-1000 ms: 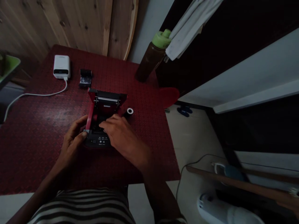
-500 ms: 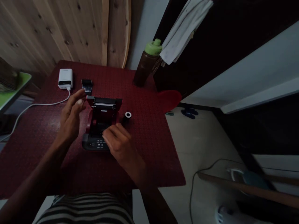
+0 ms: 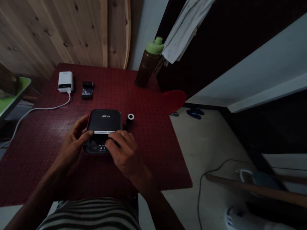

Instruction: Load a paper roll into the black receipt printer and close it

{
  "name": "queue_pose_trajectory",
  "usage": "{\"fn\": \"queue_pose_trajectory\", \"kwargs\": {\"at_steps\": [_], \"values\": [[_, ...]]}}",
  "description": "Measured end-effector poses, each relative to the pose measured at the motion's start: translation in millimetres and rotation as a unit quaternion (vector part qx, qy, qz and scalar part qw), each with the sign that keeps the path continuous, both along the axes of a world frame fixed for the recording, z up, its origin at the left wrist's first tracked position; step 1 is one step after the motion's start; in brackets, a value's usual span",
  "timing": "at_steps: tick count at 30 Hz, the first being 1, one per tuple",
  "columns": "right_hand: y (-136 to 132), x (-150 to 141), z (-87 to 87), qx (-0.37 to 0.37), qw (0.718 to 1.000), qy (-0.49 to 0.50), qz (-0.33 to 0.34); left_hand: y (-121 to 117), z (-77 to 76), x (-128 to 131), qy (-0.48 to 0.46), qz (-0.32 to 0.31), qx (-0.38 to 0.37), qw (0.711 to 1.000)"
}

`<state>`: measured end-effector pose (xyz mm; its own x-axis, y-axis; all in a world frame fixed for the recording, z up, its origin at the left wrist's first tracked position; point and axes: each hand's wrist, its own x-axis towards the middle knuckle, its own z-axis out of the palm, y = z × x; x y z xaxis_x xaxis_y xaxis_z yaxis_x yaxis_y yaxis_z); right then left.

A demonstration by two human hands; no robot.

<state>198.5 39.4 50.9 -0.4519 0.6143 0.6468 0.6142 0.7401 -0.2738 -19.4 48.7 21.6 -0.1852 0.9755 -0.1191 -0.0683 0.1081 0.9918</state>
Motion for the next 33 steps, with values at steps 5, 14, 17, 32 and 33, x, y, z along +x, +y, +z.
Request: {"fn": "queue_pose_trajectory", "kwargs": {"at_steps": [5, 14, 17, 32, 33], "values": [[-2.3, 0.6, 4.9, -0.082, 0.996, 0.019, 0.008, -3.4, -3.5, 2.0, -0.037, -0.028, -0.018, 0.999], [-5.5, -2.8, 5.9, -0.131, 0.991, 0.032, 0.006, -2.9, -3.3, 3.7, -0.047, -0.036, 0.005, 0.998], [-9.5, 1.2, 2.8, -0.134, 0.989, 0.063, 0.006, -8.9, -3.2, 4.5, -0.052, -0.015, -0.011, 0.998], [-50.6, 3.9, -65.7, -0.243, 0.942, 0.174, -0.151, -30.5, 11.0, 3.9, 0.008, 0.011, -0.038, 0.999], [-49.7, 3.7, -67.4, -0.247, 0.942, 0.174, -0.148, -30.5, 10.8, 4.3, 0.011, 0.011, -0.038, 0.999]]}}
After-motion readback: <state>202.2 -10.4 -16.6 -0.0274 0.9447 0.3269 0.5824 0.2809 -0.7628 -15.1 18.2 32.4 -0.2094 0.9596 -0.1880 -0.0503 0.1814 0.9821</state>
